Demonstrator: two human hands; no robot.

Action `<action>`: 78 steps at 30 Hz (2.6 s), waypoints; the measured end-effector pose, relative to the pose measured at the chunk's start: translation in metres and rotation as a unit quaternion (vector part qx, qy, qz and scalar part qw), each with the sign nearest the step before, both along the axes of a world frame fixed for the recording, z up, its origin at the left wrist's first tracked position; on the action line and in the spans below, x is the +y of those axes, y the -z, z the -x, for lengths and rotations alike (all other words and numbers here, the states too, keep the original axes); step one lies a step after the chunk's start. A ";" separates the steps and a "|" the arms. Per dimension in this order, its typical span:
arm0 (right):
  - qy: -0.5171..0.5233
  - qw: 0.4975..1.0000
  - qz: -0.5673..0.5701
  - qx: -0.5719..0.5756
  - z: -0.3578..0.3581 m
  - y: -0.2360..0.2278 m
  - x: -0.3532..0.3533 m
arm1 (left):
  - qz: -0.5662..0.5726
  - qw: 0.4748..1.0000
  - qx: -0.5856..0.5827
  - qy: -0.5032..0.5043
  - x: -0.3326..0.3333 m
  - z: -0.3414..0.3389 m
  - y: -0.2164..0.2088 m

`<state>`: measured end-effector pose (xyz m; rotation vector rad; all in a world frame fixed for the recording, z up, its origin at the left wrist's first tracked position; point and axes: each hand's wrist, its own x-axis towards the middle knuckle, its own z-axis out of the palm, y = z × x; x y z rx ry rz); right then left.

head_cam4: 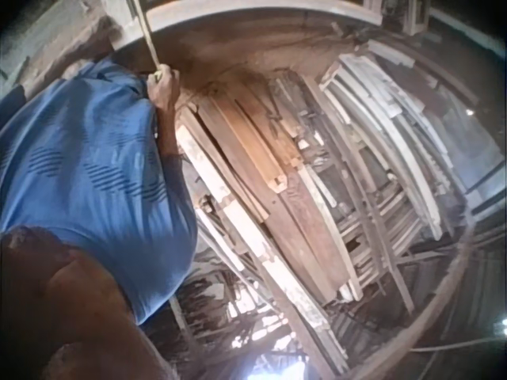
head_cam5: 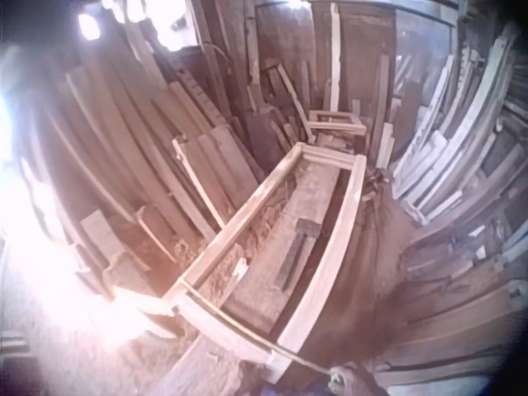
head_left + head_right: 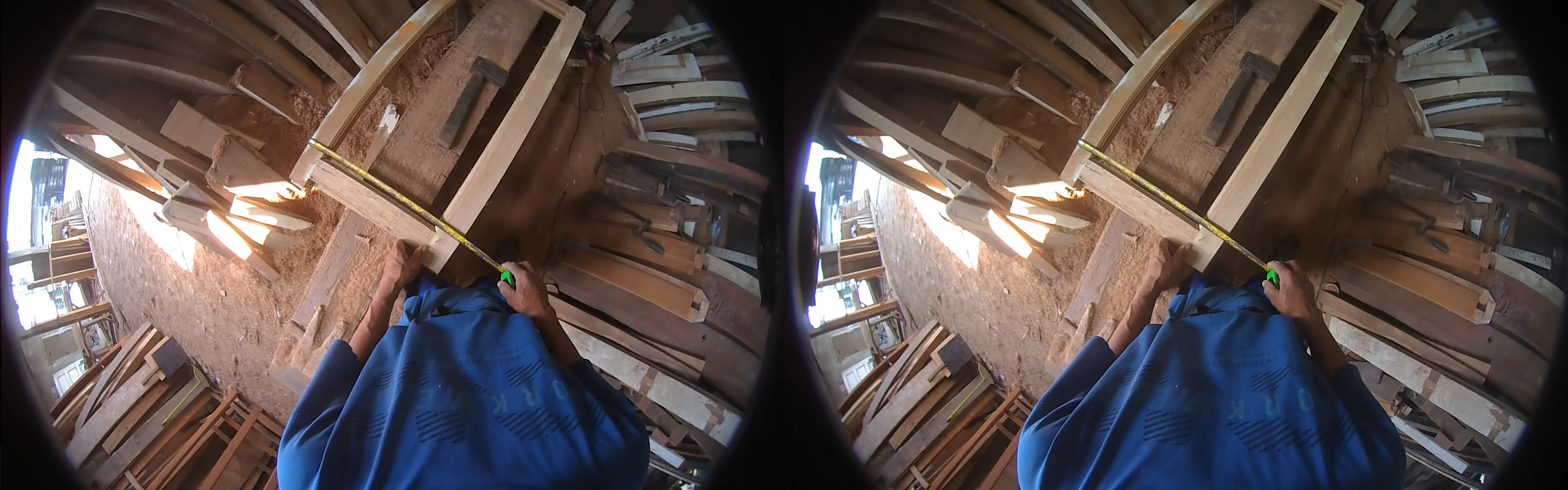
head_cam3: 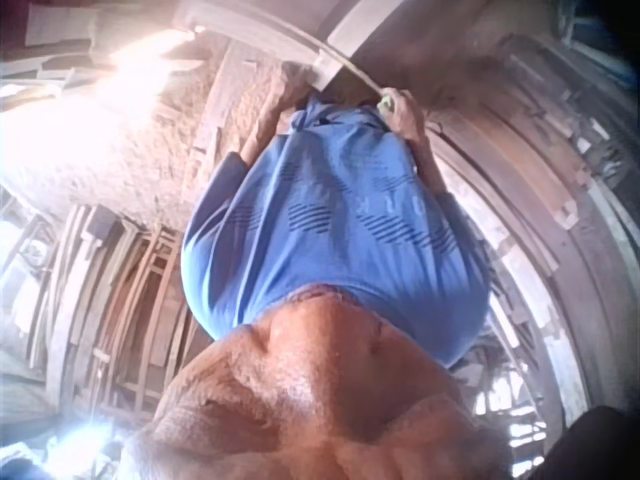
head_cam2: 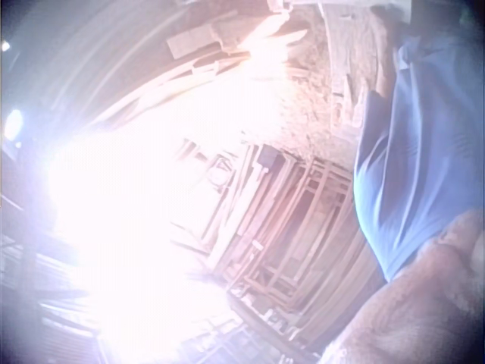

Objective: The person assembles a wood frame by tapping wood pieces together with a hammer, adjusting a long metal clamp, and measuring the frame with a tape measure.

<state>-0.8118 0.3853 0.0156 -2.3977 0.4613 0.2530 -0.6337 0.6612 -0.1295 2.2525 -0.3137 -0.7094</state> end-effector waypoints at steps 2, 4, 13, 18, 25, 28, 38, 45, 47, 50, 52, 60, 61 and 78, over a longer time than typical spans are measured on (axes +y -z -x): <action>0.006 1.000 0.000 0.005 0.001 0.000 0.001 | -0.006 0.999 -0.032 0.035 0.004 -0.002 0.000; 0.006 1.000 -0.002 0.007 -0.002 -0.001 0.002 | -0.014 0.996 -0.065 0.066 0.010 -0.002 0.005; -0.002 1.000 -0.014 -0.007 0.004 0.012 -0.006 | -0.009 0.999 0.041 -0.024 -0.010 -0.007 -0.050; -0.018 1.000 -0.023 -0.007 -0.004 0.004 -0.004 | 0.055 0.993 -0.091 0.058 0.009 0.003 -0.005; -0.003 1.000 -0.026 0.010 -0.001 0.009 -0.006 | 0.056 0.988 -0.126 0.069 0.009 0.002 0.004; -0.013 1.000 -0.024 0.002 -0.001 0.013 -0.007 | 0.050 0.988 -0.126 0.077 0.011 0.001 0.012; 0.001 1.000 -0.023 -0.012 -0.001 0.009 -0.005 | 0.081 0.988 -0.110 0.066 0.011 0.002 0.015; 0.006 0.999 0.009 -0.051 0.004 0.014 -0.002 | 0.067 0.987 -0.125 0.078 0.013 0.002 0.016; 0.006 0.999 0.005 -0.044 0.006 0.014 -0.002 | 0.067 0.988 -0.116 0.076 0.012 0.003 0.012; -0.015 0.998 -0.053 -0.035 -0.003 0.006 -0.005 | 0.065 0.989 -0.113 0.067 0.018 0.003 0.008; -0.034 0.993 -0.105 -0.033 -0.009 0.004 -0.008 | 0.063 0.988 -0.125 0.064 0.021 0.003 0.003; 0.037 0.981 -0.172 -0.083 -0.024 0.014 -0.047 | -0.170 0.982 -0.077 0.039 -0.012 -0.064 -0.130; 0.042 0.979 -0.183 -0.077 -0.026 0.016 -0.056 | -0.085 0.989 -0.118 -0.001 -0.012 -0.067 -0.107; 0.130 0.941 -0.293 -0.110 -0.037 0.007 -0.304 | -0.234 0.958 -0.165 0.001 -0.304 -0.080 -0.068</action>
